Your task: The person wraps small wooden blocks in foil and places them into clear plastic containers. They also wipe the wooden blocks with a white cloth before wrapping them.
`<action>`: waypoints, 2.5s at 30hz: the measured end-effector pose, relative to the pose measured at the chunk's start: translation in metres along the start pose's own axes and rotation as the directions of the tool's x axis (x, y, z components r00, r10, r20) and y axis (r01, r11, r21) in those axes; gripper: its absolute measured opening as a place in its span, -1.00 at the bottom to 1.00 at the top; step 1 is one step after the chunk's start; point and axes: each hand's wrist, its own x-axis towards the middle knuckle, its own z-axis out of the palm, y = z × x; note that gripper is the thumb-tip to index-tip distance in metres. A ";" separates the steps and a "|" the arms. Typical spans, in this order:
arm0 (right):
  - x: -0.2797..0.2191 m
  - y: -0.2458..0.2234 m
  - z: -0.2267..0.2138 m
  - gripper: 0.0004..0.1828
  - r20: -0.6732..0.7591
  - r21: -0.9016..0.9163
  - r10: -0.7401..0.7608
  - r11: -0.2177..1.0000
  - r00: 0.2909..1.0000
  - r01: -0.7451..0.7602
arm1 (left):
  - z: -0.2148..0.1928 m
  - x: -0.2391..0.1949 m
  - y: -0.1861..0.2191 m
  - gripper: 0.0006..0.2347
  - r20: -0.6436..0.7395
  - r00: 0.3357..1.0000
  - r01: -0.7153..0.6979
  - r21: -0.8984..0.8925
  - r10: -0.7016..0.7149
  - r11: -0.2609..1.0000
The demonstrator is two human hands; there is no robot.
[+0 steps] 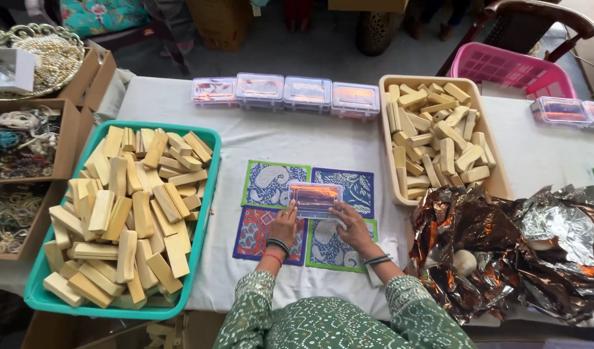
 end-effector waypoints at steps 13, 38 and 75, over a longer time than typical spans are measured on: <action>0.001 0.063 0.065 -0.54 0.049 0.587 0.654 0.593 0.755 -0.551 | 0.028 -0.016 -0.003 -0.54 0.034 0.904 0.392 -0.463 -0.426 0.795; 0.011 0.010 0.059 -0.50 0.056 0.485 0.761 0.545 0.646 -0.684 | 0.005 -0.013 -0.028 -0.48 0.378 0.845 0.507 -0.342 -0.378 0.791; 0.007 -0.008 0.081 -0.24 -0.269 -0.346 0.522 0.732 0.809 -0.587 | -0.056 0.202 -0.310 -0.71 0.039 0.424 0.252 -0.965 -0.905 0.077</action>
